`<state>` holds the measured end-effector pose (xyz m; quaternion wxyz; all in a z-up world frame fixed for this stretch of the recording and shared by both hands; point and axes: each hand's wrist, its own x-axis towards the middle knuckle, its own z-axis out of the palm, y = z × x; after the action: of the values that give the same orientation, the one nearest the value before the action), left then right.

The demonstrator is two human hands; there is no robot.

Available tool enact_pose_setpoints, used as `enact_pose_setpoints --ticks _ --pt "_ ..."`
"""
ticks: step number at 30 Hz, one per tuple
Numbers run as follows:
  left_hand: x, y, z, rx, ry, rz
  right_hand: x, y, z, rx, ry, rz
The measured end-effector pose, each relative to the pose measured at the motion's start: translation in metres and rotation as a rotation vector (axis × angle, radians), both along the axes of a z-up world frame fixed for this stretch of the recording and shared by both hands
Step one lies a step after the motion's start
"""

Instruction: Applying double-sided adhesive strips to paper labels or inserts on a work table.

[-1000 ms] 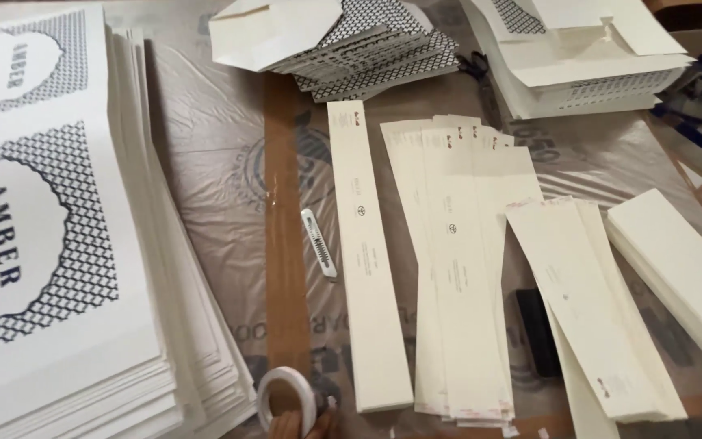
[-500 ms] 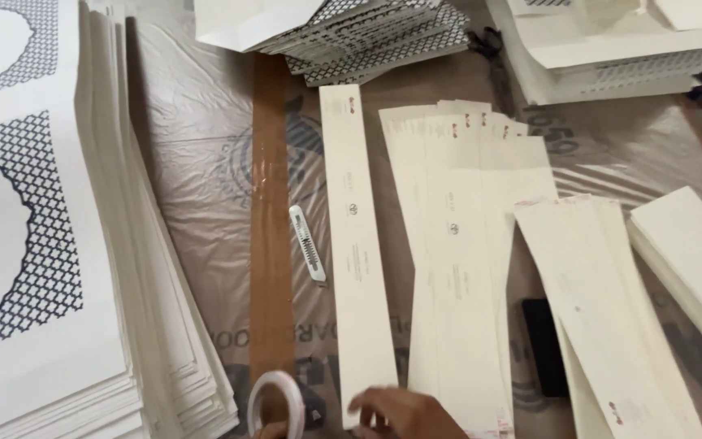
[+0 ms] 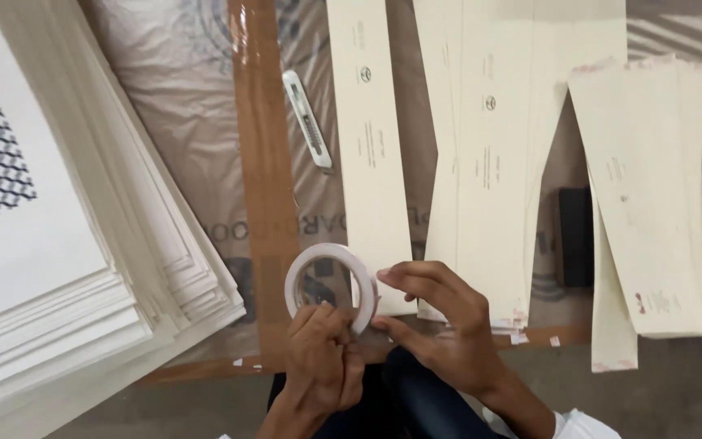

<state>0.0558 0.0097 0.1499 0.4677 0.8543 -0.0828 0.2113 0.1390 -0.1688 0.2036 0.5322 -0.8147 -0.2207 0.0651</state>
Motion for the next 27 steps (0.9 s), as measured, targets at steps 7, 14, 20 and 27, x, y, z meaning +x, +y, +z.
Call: enact_pose_setpoints --ticks 7,14,20,27 --pt "-0.005 0.006 0.005 0.022 0.070 -0.065 -0.011 0.000 -0.003 -0.121 -0.011 -0.098" --pt "0.000 0.020 0.012 0.166 0.201 -0.134 -0.015 -0.016 -0.015 -0.141 0.273 -0.050" --pt "0.007 0.045 0.019 0.365 0.409 -0.093 -0.020 -0.060 -0.048 -0.202 0.490 -0.067" --pt "0.016 0.035 0.021 0.467 0.524 -0.040 -0.015 -0.042 -0.062 -0.175 0.697 -0.141"
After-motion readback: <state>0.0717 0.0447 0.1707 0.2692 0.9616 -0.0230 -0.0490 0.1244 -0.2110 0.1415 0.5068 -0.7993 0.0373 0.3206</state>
